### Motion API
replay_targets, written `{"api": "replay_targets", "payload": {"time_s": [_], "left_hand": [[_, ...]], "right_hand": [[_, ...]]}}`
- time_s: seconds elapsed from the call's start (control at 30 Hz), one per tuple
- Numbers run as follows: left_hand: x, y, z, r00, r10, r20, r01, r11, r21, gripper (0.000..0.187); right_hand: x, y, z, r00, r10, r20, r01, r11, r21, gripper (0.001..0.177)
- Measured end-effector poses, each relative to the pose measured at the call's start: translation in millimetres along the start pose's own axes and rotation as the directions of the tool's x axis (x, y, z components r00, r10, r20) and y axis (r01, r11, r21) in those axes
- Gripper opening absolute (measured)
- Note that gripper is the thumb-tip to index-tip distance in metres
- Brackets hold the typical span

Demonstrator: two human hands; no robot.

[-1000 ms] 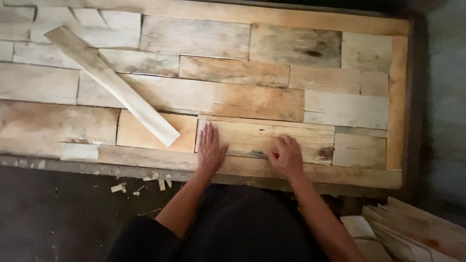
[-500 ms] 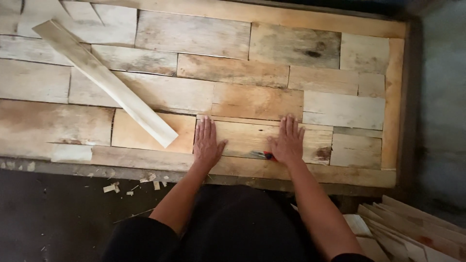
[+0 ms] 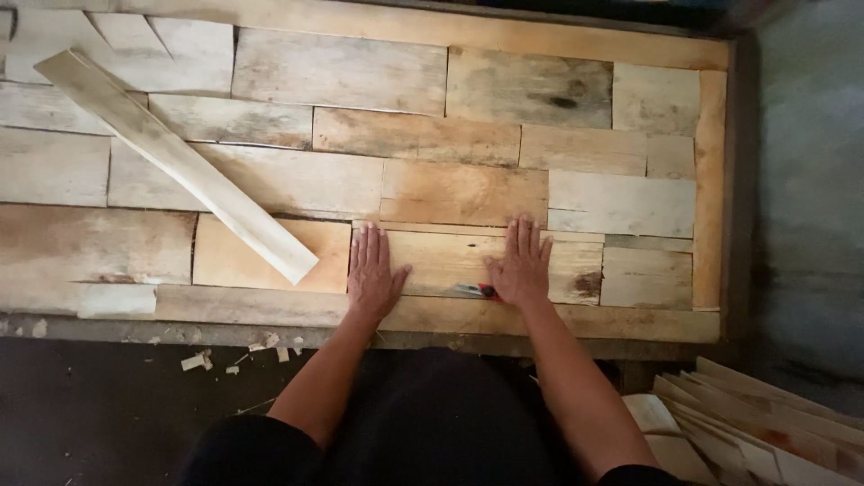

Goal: Fitting and trimming small wooden pieces into a larger wooden frame.

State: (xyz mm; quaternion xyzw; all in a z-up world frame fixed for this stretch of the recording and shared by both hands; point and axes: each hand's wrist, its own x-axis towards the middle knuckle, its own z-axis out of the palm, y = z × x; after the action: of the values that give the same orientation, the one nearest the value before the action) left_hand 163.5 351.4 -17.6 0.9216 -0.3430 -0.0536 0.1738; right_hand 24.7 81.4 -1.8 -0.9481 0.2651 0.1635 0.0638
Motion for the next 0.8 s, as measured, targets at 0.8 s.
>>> {"api": "replay_targets", "payload": {"time_s": [0.8], "left_hand": [[-17.1,-133.1,-34.4,0.371,-0.873,-0.318,0.642,0.488,-0.591,0.072]], "right_hand": [[-10.8,-45.2,2.9,0.913,-0.115,-0.391,0.182,0.973,0.139,0.08]]}}
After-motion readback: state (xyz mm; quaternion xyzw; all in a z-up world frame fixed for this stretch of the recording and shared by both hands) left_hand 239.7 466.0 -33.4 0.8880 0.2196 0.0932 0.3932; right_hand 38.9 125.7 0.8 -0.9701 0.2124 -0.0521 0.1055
